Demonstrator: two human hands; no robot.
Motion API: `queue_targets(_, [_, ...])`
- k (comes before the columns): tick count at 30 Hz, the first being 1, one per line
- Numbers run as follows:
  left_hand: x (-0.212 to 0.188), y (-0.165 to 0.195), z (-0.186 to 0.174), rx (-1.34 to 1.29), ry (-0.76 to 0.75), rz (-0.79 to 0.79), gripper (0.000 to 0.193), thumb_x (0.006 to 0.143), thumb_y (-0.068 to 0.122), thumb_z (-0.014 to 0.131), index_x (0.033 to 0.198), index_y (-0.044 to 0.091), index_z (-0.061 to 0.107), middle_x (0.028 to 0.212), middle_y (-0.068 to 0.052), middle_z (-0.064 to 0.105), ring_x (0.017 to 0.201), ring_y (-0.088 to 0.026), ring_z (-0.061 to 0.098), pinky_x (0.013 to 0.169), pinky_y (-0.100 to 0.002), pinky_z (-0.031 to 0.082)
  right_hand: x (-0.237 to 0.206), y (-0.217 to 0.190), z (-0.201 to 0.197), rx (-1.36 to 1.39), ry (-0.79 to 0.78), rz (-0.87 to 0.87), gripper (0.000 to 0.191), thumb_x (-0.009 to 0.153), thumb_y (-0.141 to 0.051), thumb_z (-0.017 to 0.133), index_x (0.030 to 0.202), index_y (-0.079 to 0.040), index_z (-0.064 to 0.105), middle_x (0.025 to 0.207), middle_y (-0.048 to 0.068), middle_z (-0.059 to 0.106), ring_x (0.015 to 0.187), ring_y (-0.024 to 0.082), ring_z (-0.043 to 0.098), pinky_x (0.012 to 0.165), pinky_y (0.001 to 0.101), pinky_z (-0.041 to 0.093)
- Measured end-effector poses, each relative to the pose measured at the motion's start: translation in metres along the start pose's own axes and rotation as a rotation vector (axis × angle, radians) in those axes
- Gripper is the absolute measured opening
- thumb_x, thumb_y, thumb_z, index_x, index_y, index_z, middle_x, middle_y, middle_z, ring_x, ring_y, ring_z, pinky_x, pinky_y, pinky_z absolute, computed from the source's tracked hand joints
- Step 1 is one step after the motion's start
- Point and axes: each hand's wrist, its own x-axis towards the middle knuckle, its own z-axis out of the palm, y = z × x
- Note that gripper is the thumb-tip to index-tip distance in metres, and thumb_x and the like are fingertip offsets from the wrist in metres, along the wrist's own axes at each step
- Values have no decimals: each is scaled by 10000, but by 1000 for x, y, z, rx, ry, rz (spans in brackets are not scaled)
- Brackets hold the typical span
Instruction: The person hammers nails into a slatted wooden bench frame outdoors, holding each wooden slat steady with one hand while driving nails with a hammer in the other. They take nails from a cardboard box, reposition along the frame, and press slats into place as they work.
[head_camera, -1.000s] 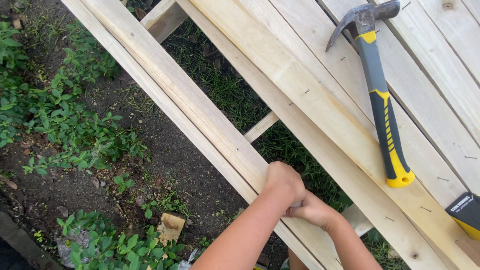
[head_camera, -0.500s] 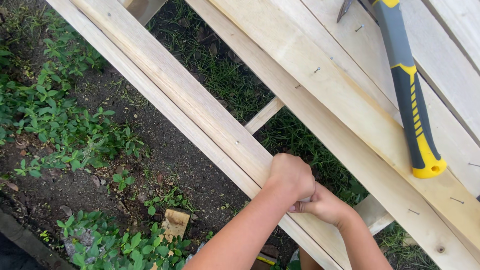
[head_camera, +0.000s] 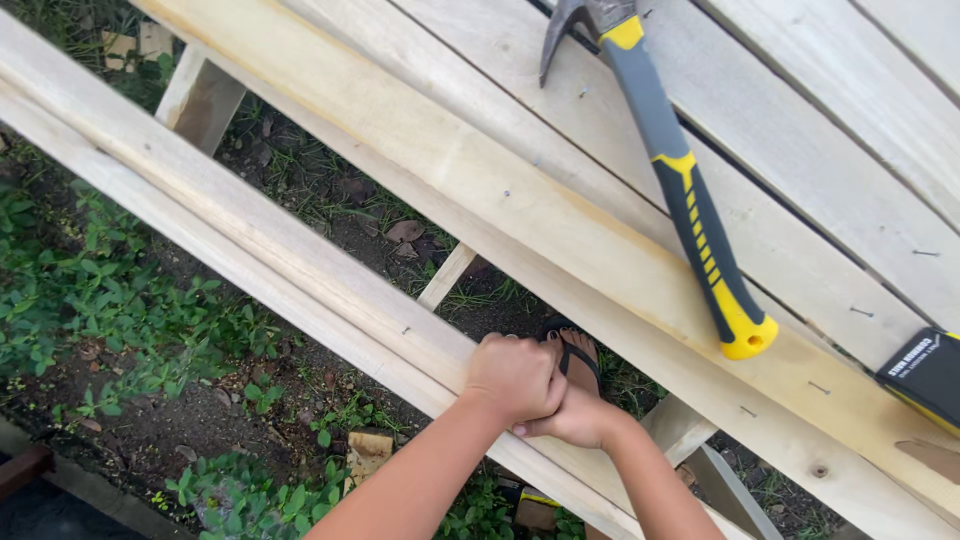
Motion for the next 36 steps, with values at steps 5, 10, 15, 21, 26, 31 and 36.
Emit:
queue_targets(5, [-9, -8, 18, 52, 149, 126, 266, 830, 333, 615, 671, 125, 660, 629, -97, 672, 529, -277, 648, 568, -430, 508, 0, 3, 5, -148, 18, 36, 400, 715, -278, 882, 1051, -99, 758, 1108, 66, 788, 1054, 217, 715, 948, 337, 542])
queue_targets(10, [-8, -10, 23, 53, 147, 156, 267, 840, 324, 611, 659, 132, 644, 625, -87, 668, 525, -273, 637, 552, -438, 493, -5, -1, 8, -238, 89, -42, 359, 711, -329, 876, 966, -108, 756, 1015, 83, 775, 971, 261, 722, 862, 367, 560])
queue_targets(15, [-9, -9, 16, 29, 134, 190, 284, 843, 355, 619, 692, 116, 648, 602, -94, 649, 511, -287, 630, 545, -439, 493, -9, -8, 8, -339, 134, 7, 349, 701, -398, 874, 825, -96, 751, 866, 94, 769, 868, 305, 731, 777, 397, 575])
queue_targets(21, [-9, -6, 13, 66, 81, 195, 314, 866, 353, 622, 650, 125, 643, 625, -102, 649, 525, -297, 635, 561, -438, 503, -41, -47, 10, -496, 212, 287, 424, 750, -475, 855, 863, -77, 761, 891, 135, 730, 915, 351, 705, 828, 448, 565])
queue_targets(26, [-10, -7, 16, 56, 67, 177, 290, 888, 308, 619, 658, 133, 645, 635, -83, 647, 515, -283, 630, 571, -423, 506, -116, -129, -31, -157, 733, -93, 261, 877, -219, 728, 1089, -68, 749, 1010, 97, 732, 949, 269, 727, 842, 395, 582])
queue_targets(31, [-11, -7, 17, 66, 40, 192, 294, 895, 295, 612, 652, 132, 638, 614, -75, 644, 519, -271, 635, 551, -432, 494, -72, -191, -94, -924, 1456, -529, 809, 747, -406, 804, 1327, 76, 510, 1143, 219, 563, 991, 363, 580, 846, 449, 511])
queue_targets(36, [-9, -8, 17, 66, 18, 174, 277, 879, 306, 614, 669, 127, 641, 622, -94, 650, 504, -283, 629, 560, -429, 503, -34, -208, -112, -753, 1371, -134, 561, 883, -463, 755, 1223, -51, 583, 912, 133, 691, 791, 345, 685, 627, 480, 525])
